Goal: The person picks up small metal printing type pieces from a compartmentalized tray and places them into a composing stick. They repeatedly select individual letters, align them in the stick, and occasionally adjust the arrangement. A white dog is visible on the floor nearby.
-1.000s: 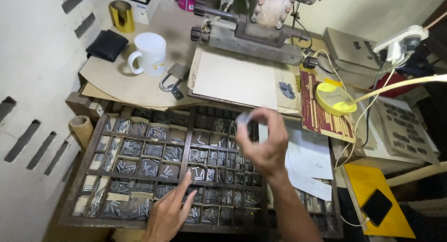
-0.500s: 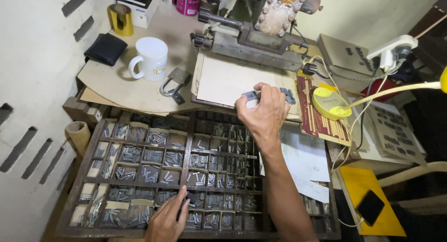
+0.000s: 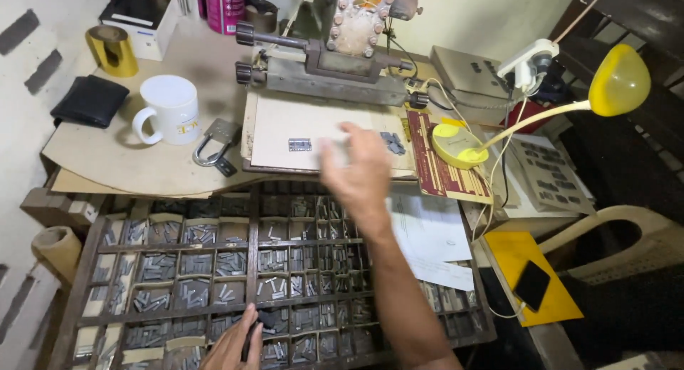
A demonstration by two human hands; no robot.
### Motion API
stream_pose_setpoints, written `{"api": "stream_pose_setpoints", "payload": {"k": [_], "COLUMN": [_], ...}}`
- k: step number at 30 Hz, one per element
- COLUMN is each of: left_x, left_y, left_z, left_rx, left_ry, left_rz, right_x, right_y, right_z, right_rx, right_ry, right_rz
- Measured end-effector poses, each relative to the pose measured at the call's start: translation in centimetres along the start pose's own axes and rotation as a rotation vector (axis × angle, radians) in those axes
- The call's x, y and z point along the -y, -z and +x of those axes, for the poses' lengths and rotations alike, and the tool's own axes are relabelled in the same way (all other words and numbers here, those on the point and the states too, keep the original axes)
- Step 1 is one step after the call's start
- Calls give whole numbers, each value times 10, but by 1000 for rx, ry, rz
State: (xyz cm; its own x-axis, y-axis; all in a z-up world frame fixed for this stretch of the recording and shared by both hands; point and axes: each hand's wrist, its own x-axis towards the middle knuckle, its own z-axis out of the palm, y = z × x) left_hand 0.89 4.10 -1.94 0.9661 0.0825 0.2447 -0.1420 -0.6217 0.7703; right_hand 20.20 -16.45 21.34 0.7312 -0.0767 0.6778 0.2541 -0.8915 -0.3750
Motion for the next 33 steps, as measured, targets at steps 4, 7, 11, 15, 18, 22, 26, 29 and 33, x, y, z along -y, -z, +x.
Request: {"api": "stream_pose_setpoints", "payload": {"k": [4, 7, 11, 15, 18, 22, 26, 29, 33], "left_x": [-7, 4, 10, 16, 7, 3, 4, 3, 6], "left_y": [-1, -3, -5, -11, -5, 1, 2, 4, 3], "left_z": [3, 0, -2, -2, 0, 0, 1, 2, 0], "left_rx": [-190, -135, -131, -184, -196, -181, -172, -167, -130], "left_ry": [-179, -229, -243, -321, -316, -354, -324, -350, -342], "left_rz": [21, 101, 46, 49, 36, 39, 8, -6, -12], "right_x": [-76, -108, -111, -108, -50, -11, 9, 14, 15], "right_y": [44, 45, 42, 34, 35, 16, 3, -2, -4], "right_z": [3, 1, 4, 3, 1, 8, 12, 12, 8], "right_rx": [-21, 119, 105, 23, 113, 239, 192, 174, 166], "right_ry": [-167, -237, -200, -70, -59, -117, -108, -101, 6], "right_rz": [-202, -240, -169, -50, 226, 269, 262, 290, 304]}}
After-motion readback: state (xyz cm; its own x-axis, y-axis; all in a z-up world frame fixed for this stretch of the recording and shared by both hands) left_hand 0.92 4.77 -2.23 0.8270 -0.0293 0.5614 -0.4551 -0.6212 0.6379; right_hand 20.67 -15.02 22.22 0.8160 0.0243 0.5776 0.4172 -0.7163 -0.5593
